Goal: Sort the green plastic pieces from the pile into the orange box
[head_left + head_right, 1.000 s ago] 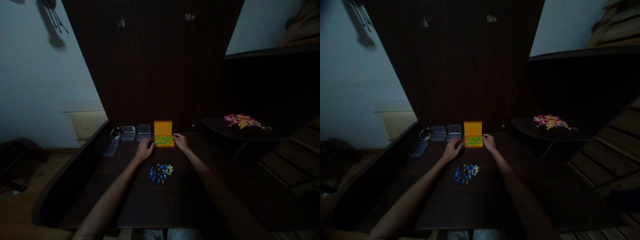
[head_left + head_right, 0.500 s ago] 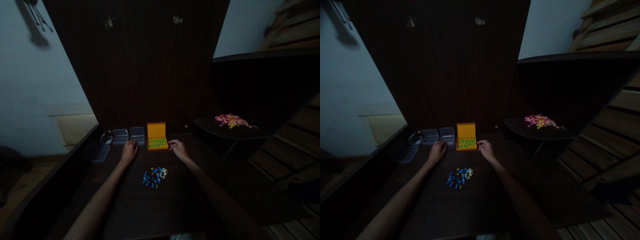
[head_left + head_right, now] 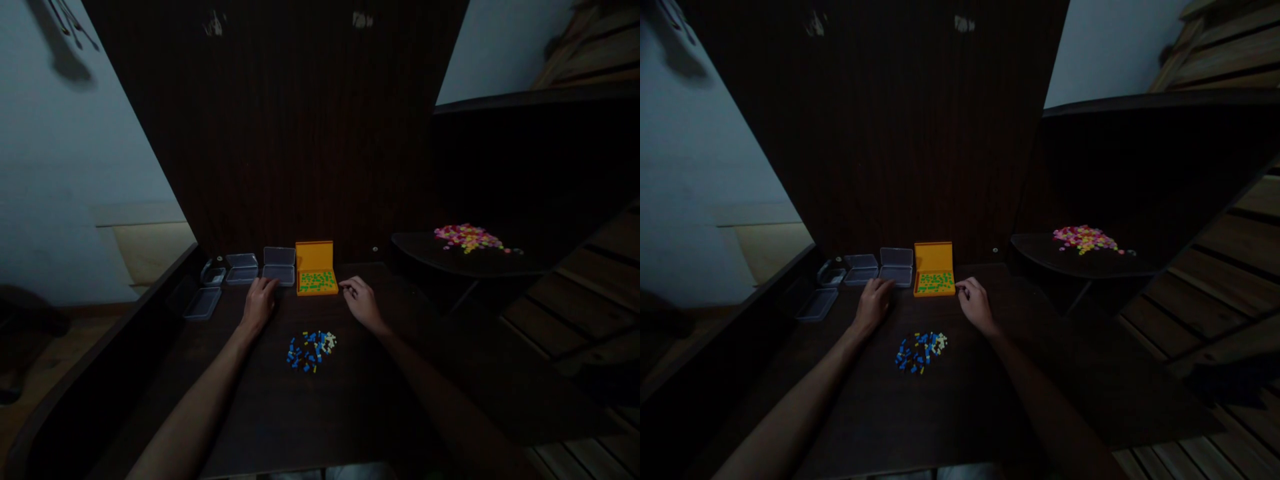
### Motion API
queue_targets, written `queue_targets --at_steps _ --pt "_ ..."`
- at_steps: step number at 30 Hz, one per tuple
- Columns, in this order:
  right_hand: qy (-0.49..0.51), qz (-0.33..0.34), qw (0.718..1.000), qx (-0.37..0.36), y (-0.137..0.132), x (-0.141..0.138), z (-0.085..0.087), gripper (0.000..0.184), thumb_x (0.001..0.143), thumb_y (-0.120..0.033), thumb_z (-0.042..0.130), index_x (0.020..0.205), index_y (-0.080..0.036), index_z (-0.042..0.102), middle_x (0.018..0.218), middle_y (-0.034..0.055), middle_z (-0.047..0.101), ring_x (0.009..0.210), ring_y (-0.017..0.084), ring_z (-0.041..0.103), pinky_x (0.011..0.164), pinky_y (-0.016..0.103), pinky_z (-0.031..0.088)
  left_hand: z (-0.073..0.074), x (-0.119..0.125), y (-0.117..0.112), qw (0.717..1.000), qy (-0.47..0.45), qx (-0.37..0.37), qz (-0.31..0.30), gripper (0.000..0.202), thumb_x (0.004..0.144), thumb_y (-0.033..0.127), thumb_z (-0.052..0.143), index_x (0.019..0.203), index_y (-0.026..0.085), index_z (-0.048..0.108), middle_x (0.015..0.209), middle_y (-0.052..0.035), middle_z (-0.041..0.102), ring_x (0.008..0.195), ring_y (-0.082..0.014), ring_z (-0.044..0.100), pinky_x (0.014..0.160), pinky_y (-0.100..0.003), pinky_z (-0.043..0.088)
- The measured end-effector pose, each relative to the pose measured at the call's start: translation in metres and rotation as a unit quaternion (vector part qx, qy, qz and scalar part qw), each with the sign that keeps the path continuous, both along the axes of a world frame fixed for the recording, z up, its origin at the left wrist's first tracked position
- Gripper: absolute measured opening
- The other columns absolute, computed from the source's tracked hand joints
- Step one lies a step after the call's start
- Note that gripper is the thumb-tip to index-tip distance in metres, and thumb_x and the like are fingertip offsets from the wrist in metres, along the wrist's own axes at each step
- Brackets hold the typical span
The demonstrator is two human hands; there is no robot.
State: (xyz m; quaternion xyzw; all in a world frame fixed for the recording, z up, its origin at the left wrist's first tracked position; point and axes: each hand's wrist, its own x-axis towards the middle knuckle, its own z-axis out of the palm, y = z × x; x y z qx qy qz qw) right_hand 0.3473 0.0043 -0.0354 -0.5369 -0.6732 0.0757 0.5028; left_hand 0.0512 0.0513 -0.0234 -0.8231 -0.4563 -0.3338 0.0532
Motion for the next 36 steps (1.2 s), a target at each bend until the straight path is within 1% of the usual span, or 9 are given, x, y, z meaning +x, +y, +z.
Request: queue_targets --at_steps 4,8,11,16,22,26,29,33,36 --pt "-0.115 0.030 0.991 0.060 -0.012 -0.010 0.005 0.029 0.088 -0.016 0.046 0.107 -0.021 0.067 0.093 0.0090 0.060 0.089 0.022 0.058 0.082 0.035 0.051 0.002 -0.002 -0.008 0.999 -0.013 0.040 -0.010 0.052 0.077 -0.003 0.041 0.117 0.021 0.063 0.100 -0.0089 0.061 0.092 -0.0246 0.054 0.084 -0.039 0.049" --pt "-0.183 0.059 0.977 0.092 -0.021 -0.021 0.009 0.033 0.091 -0.020 0.049 0.123 -0.019 0.058 0.101 0.0114 0.059 0.097 0.025 0.057 0.087 0.040 0.052 0.000 0.001 -0.013 0.993 -0.019 0.107 -0.055 0.051 0.078 -0.004 0.042 0.120 0.018 0.061 0.099 -0.0101 0.062 0.090 -0.0236 0.053 0.079 -0.036 0.049" --pt "-0.192 0.069 0.972 0.116 -0.025 -0.027 0.009 0.044 0.090 -0.026 0.056 0.133 -0.021 0.049 0.115 0.0131 0.055 0.105 0.026 0.055 0.089 0.044 0.053 -0.001 0.007 -0.018 0.985 -0.002 0.143 -0.095 0.052 0.078 -0.006 0.042 0.122 0.016 0.061 0.099 -0.0111 0.063 0.087 -0.0231 0.052 0.076 -0.035 0.048" --pt "-0.197 0.066 0.966 0.152 -0.028 -0.032 0.006 0.060 0.084 -0.034 0.066 0.139 -0.029 0.043 0.139 0.0147 0.040 0.119 0.030 0.049 0.089 0.046 0.054 0.003 0.020 -0.033 0.972 0.034 0.173 -0.153 0.051 0.085 -0.002 0.040 0.129 0.017 0.057 0.099 -0.0116 0.065 0.084 -0.0217 0.053 0.073 -0.035 0.045" --pt "-0.175 0.071 0.969 0.162 -0.025 -0.031 0.003 0.082 0.084 -0.040 0.066 0.152 -0.023 0.023 0.138 0.0169 0.049 0.128 0.031 0.048 0.105 0.054 0.042 0.010 0.031 -0.045 0.958 0.053 0.216 -0.179 0.039 0.093 0.006 0.042 0.126 0.017 0.058 0.103 -0.0121 0.068 0.084 -0.0205 0.056 0.072 -0.034 0.044" --pt "-0.168 0.066 0.974 0.140 -0.022 -0.029 -0.003 0.083 0.083 -0.044 0.067 0.151 -0.021 0.026 0.133 0.0161 0.056 0.122 0.031 0.054 0.108 0.055 0.038 0.011 0.033 -0.047 0.955 0.084 0.229 -0.170 0.033 0.095 0.010 0.044 0.123 0.017 0.060 0.105 -0.0117 0.070 0.081 -0.0202 0.056 0.071 -0.034 0.043" --pt "-0.147 0.071 0.978 0.129 -0.022 -0.029 -0.003 0.080 0.081 -0.043 0.069 0.148 -0.021 0.032 0.132 0.0159 0.057 0.121 0.031 0.055 0.106 0.054 0.040 0.012 0.033 -0.047 0.953 0.089 0.232 -0.171 0.030 0.095 0.013 0.047 0.121 0.016 0.061 0.104 -0.0116 0.070 0.082 -0.0209 0.056 0.070 -0.034 0.043" --pt "-0.106 0.073 0.985 0.119 -0.027 -0.033 0.003 0.072 0.079 -0.039 0.070 0.142 -0.020 0.041 0.124 0.0157 0.059 0.116 0.030 0.057 0.095 0.047 0.051 0.012 0.035 -0.048 0.959 0.054 0.217 -0.174 0.034 0.092 0.012 0.050 0.124 0.019 0.060 0.110 -0.0124 0.066 0.090 -0.0218 0.057 0.075 -0.035 0.046" --pt "-0.081 0.055 0.989 0.109 -0.031 -0.037 0.008 0.069 0.078 -0.039 0.070 0.139 -0.020 0.044 0.116 0.0141 0.061 0.098 0.027 0.062 0.084 0.043 0.056 0.012 0.038 -0.050 0.966 -0.003 0.210 -0.153 0.035 0.090 0.014 0.056 0.123 0.022 0.060 0.120 -0.0130 0.060 0.102 -0.0238 0.056 0.084 -0.038 0.047"
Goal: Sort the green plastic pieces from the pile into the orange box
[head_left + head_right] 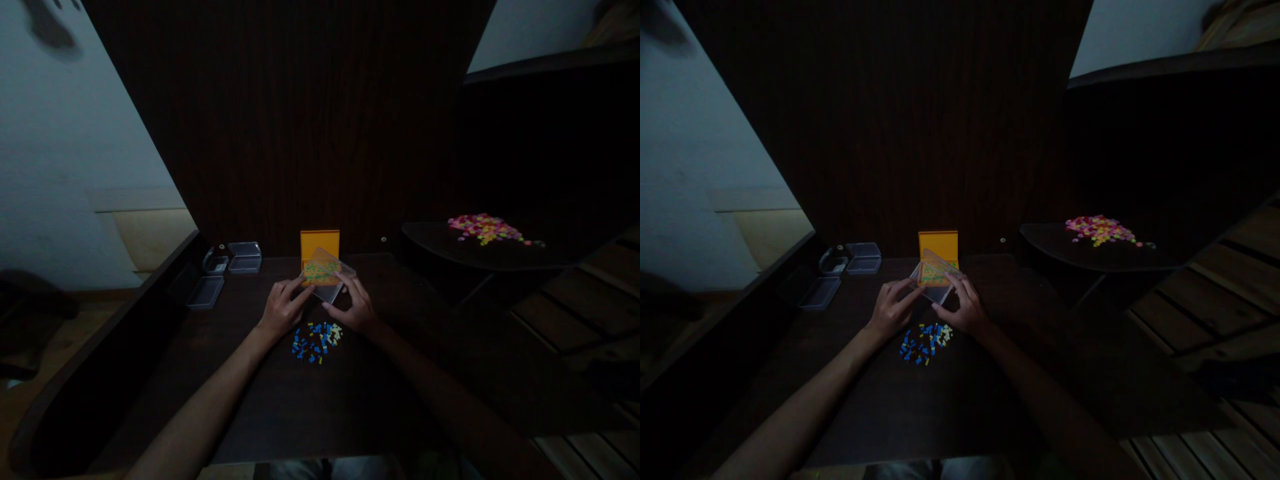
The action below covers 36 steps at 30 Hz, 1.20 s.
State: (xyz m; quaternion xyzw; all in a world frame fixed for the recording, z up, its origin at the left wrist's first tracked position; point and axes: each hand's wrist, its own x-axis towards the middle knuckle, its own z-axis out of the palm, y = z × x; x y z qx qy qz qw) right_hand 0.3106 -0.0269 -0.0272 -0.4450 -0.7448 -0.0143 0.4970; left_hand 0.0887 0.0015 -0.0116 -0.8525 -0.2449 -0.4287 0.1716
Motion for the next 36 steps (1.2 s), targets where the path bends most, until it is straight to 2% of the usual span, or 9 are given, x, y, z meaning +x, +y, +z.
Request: queue_targets --at_steps 4,9,11,14,17,20,23,30,36 --pt "0.013 0.013 1.000 0.008 -0.002 -0.003 0.003 0.066 0.077 -0.036 0.069 0.136 -0.020 0.045 0.109 0.0118 0.060 0.083 0.023 0.060 0.075 0.039 0.056 0.004 0.000 -0.002 0.990 -0.109 -0.082 0.033 0.045 0.087 0.026 0.062 0.131 0.020 0.051 0.131 -0.0151 0.049 0.119 -0.0291 0.049 0.098 -0.047 0.043" --pt "0.013 0.043 0.999 -0.011 -0.002 -0.004 0.003 0.061 0.078 -0.034 0.068 0.133 -0.021 0.045 0.112 0.0114 0.057 0.087 0.022 0.059 0.074 0.037 0.056 0.001 -0.005 0.005 0.955 -0.175 -0.237 -0.032 0.054 0.089 0.030 0.059 0.138 0.019 0.038 0.139 -0.0161 0.043 0.124 -0.0283 0.046 0.102 -0.048 0.041" --pt "0.014 0.058 0.998 -0.021 -0.001 -0.004 0.001 0.060 0.079 -0.033 0.067 0.134 -0.021 0.045 0.109 0.0106 0.056 0.087 0.021 0.059 0.074 0.036 0.056 -0.004 -0.005 0.010 0.916 -0.211 -0.332 -0.073 0.057 0.088 0.031 0.060 0.139 0.020 0.036 0.137 -0.0156 0.046 0.115 -0.0254 0.053 0.097 -0.045 0.045" --pt "0.016 0.079 0.996 -0.029 0.001 -0.003 -0.003 0.061 0.079 -0.031 0.066 0.134 -0.020 0.044 0.110 0.0111 0.056 0.091 0.022 0.059 0.076 0.036 0.055 -0.013 -0.004 0.017 0.830 -0.266 -0.461 -0.166 0.071 0.083 0.030 0.066 0.142 0.023 0.029 0.133 -0.0147 0.053 0.097 -0.0196 0.061 0.085 -0.038 0.050" --pt "0.009 0.086 0.995 -0.039 0.002 -0.003 -0.004 0.058 0.079 -0.030 0.065 0.133 -0.020 0.045 0.117 0.0128 0.057 0.100 0.024 0.058 0.079 0.037 0.054 -0.017 -0.003 0.022 0.751 -0.294 -0.545 -0.229 0.077 0.078 0.027 0.071 0.142 0.024 0.028 0.127 -0.0140 0.056 0.088 -0.0163 0.064 0.077 -0.031 0.051" --pt "-0.001 0.086 0.995 -0.048 0.002 -0.003 -0.004 0.056 0.080 -0.031 0.063 0.132 -0.019 0.046 0.118 0.0137 0.058 0.105 0.025 0.058 0.080 0.037 0.054 -0.017 -0.005 0.025 0.709 -0.300 -0.587 -0.251 0.079 0.072 0.026 0.076 0.139 0.024 0.034 0.123 -0.0127 0.057 0.087 -0.0153 0.065 0.077 -0.029 0.052" --pt "-0.008 0.079 0.995 -0.057 0.003 -0.002 -0.004 0.056 0.081 -0.031 0.062 0.133 -0.020 0.045 0.120 0.0141 0.058 0.105 0.026 0.058 0.082 0.039 0.054 -0.017 -0.007 0.027 0.696 -0.304 -0.598 -0.254 0.085 0.069 0.027 0.079 0.140 0.026 0.031 0.124 -0.0126 0.056 0.086 -0.0147 0.065 0.077 -0.030 0.053" --pt "-0.019 0.072 0.992 -0.105 0.003 -0.003 -0.004 0.057 0.086 -0.029 0.056 0.140 -0.020 0.040 0.130 0.0149 0.054 0.109 0.026 0.056 0.088 0.042 0.052 -0.017 -0.006 0.026 0.695 -0.325 -0.591 -0.251 0.090 0.067 0.026 0.083 0.138 0.029 0.028 0.137 -0.0163 0.048 0.087 -0.0131 0.066 0.078 -0.030 0.055" --pt "-0.015 0.074 0.988 -0.135 0.002 0.002 -0.004 0.056 0.085 -0.033 0.058 0.137 -0.018 0.043 0.111 0.0120 0.060 0.096 0.024 0.059 0.084 0.040 0.053 -0.013 -0.009 0.024 0.720 -0.274 -0.596 -0.224 0.090 0.060 0.026 0.087 0.133 0.024 0.035 0.116 -0.0115 0.060 0.085 -0.0144 0.065 0.075 -0.029 0.052"
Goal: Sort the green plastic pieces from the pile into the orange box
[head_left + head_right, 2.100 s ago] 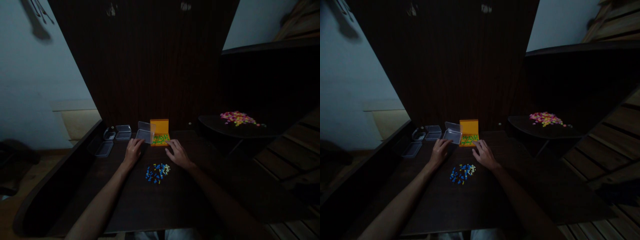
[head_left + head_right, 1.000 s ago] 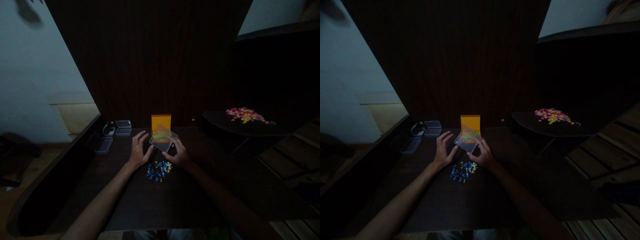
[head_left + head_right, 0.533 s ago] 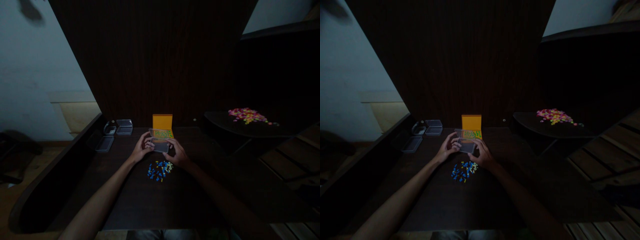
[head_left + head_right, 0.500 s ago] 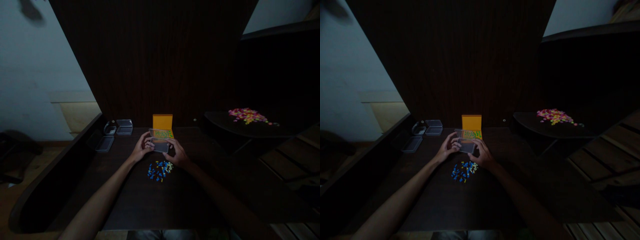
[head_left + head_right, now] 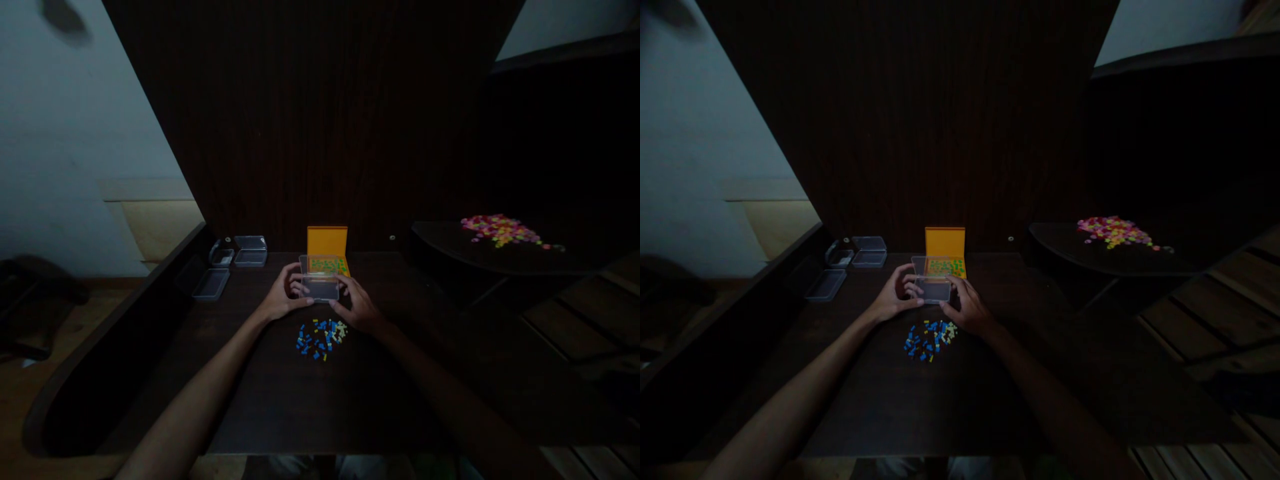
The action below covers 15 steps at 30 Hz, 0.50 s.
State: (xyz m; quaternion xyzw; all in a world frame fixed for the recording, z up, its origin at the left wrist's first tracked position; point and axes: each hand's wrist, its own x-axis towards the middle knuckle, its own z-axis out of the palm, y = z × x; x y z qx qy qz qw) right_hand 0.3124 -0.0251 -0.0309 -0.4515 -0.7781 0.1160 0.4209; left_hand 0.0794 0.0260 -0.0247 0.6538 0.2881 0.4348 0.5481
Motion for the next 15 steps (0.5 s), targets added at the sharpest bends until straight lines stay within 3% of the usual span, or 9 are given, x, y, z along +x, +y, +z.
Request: queue_targets --at_steps 3,9,15 --pt "-0.012 0.004 1.000 -0.015 0.000 0.006 0.001 0.056 0.084 -0.034 0.059 0.135 -0.018 0.045 0.105 0.0106 0.061 0.091 0.022 0.059 0.083 0.040 0.053 0.004 -0.003 0.000 0.998 0.056 0.028 0.006 0.093 0.058 0.028 0.088 0.135 0.020 0.036 0.112 -0.0124 0.064 0.097 -0.0202 0.063 0.077 -0.031 0.050" --pt "-0.053 0.011 0.998 -0.039 0.003 0.013 0.003 0.052 0.084 -0.035 0.059 0.132 -0.017 0.049 0.106 0.0108 0.061 0.092 0.022 0.060 0.086 0.039 0.052 0.012 -0.009 -0.001 0.986 0.154 0.053 0.021 0.094 0.058 0.030 0.088 0.137 0.017 0.039 0.116 -0.0132 0.068 0.113 -0.0263 0.061 0.098 -0.043 0.044" --pt "-0.091 0.006 0.995 -0.039 0.005 0.014 0.000 0.056 0.080 -0.035 0.064 0.131 -0.017 0.051 0.111 0.0119 0.062 0.094 0.023 0.060 0.087 0.039 0.051 0.014 -0.010 -0.001 0.980 0.189 0.065 0.007 0.086 0.057 0.033 0.088 0.132 0.017 0.049 0.122 -0.0121 0.066 0.115 -0.0283 0.062 0.104 -0.048 0.044"
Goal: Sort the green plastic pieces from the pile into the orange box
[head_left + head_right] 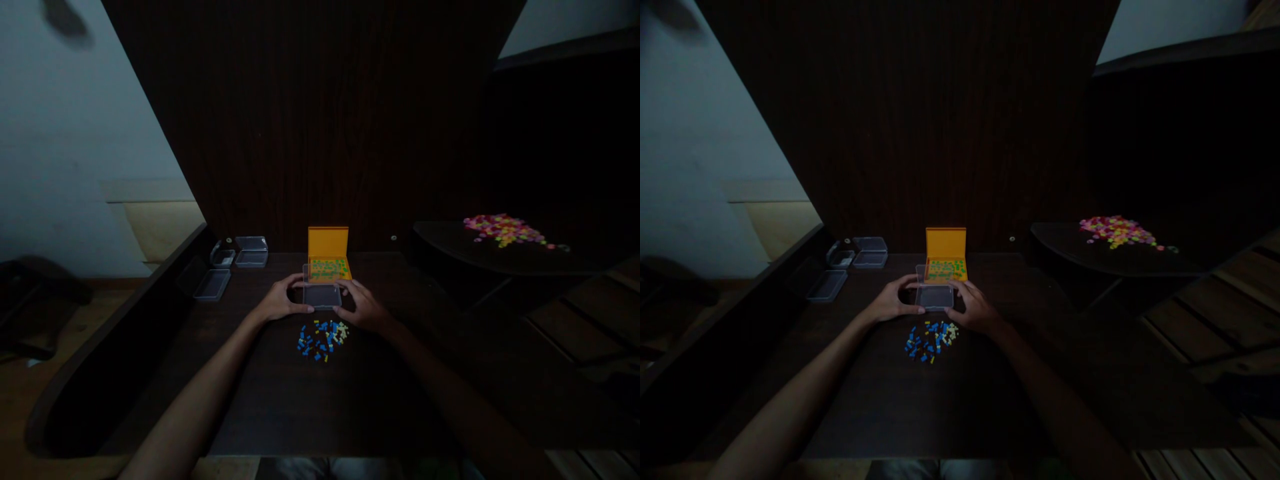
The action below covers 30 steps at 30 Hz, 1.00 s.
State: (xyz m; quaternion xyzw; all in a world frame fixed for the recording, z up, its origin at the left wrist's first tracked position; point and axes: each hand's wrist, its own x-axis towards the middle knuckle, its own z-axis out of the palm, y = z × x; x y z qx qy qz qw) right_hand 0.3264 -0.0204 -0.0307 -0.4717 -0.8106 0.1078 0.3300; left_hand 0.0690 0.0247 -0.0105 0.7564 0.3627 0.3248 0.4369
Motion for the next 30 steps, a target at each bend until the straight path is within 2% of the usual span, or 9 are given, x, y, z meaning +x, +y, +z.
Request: queue_targets --at_steps 5,8,11,13,17,20,24,30 --pt "-0.059 0.003 0.997 0.044 -0.001 0.002 0.003 0.047 0.079 -0.035 0.065 0.121 -0.017 0.060 0.108 0.0117 0.067 0.099 0.026 0.059 0.088 0.041 0.050 -0.003 -0.001 0.003 0.999 0.022 0.021 0.009 0.087 0.055 0.035 0.089 0.131 0.016 0.051 0.116 -0.0113 0.070 0.111 -0.0281 0.064 0.104 -0.046 0.044" --pt "-0.085 -0.025 0.992 0.088 -0.003 0.002 0.008 0.041 0.080 -0.038 0.065 0.115 -0.017 0.065 0.103 0.0125 0.068 0.095 0.028 0.058 0.086 0.043 0.049 -0.005 -0.002 0.005 0.998 0.041 0.044 0.023 0.087 0.054 0.037 0.090 0.130 0.017 0.053 0.113 -0.0108 0.071 0.110 -0.0284 0.064 0.103 -0.046 0.043" --pt "-0.073 -0.049 0.987 0.132 -0.007 -0.003 0.014 0.025 0.086 -0.035 0.057 0.101 -0.019 0.069 0.091 0.0104 0.068 0.086 0.025 0.058 0.081 0.040 0.048 -0.005 -0.002 0.006 0.995 0.060 0.067 0.033 0.085 0.054 0.040 0.089 0.129 0.018 0.054 0.110 -0.0091 0.071 0.109 -0.0285 0.063 0.100 -0.045 0.045" --pt "-0.053 -0.031 0.988 0.142 -0.011 -0.013 0.017 0.021 0.089 -0.031 0.053 0.093 -0.019 0.070 0.082 0.0080 0.066 0.080 0.022 0.058 0.075 0.036 0.048 -0.004 -0.001 0.005 0.994 0.068 0.078 0.036 0.085 0.054 0.042 0.089 0.128 0.018 0.055 0.112 -0.0085 0.070 0.108 -0.0282 0.062 0.096 -0.043 0.047" --pt "-0.080 0.043 0.989 0.118 -0.022 -0.038 0.018 0.016 0.088 -0.029 0.057 0.085 -0.021 0.070 0.077 0.0049 0.062 0.077 0.019 0.057 0.069 0.030 0.046 -0.003 -0.001 0.006 0.994 0.070 0.079 0.034 0.083 0.055 0.043 0.088 0.128 0.017 0.056 0.113 -0.0088 0.069 0.105 -0.0273 0.062 0.092 -0.040 0.048" --pt "-0.123 0.073 0.986 0.086 -0.027 -0.054 0.019 0.012 0.086 -0.027 0.062 0.090 -0.022 0.072 0.081 0.0042 0.062 0.079 0.018 0.057 0.067 0.028 0.046 -0.005 -0.001 0.008 0.995 0.061 0.072 0.025 0.082 0.057 0.042 0.087 0.128 0.017 0.056 0.111 -0.0088 0.070 0.103 -0.0264 0.063 0.091 -0.039 0.048" --pt "-0.166 0.081 0.981 0.050 -0.028 -0.062 0.022 0.016 0.084 -0.026 0.065 0.098 -0.024 0.073 0.085 0.0044 0.061 0.082 0.018 0.058 0.063 0.027 0.044 -0.008 -0.001 0.010 0.995 0.056 0.072 0.026 0.081 0.058 0.042 0.087 0.128 0.017 0.055 0.112 -0.0088 0.070 0.103 -0.0260 0.063 0.091 -0.038 0.047" --pt "-0.186 0.082 0.978 0.034 -0.026 -0.060 0.024 0.016 0.086 -0.026 0.062 0.098 -0.025 0.073 0.086 0.0044 0.061 0.082 0.018 0.058 0.062 0.027 0.044 -0.010 -0.001 0.010 0.997 0.037 0.063 0.023 0.080 0.057 0.039 0.088 0.127 0.017 0.057 0.110 -0.0086 0.070 0.103 -0.0249 0.063 0.093 -0.037 0.046"
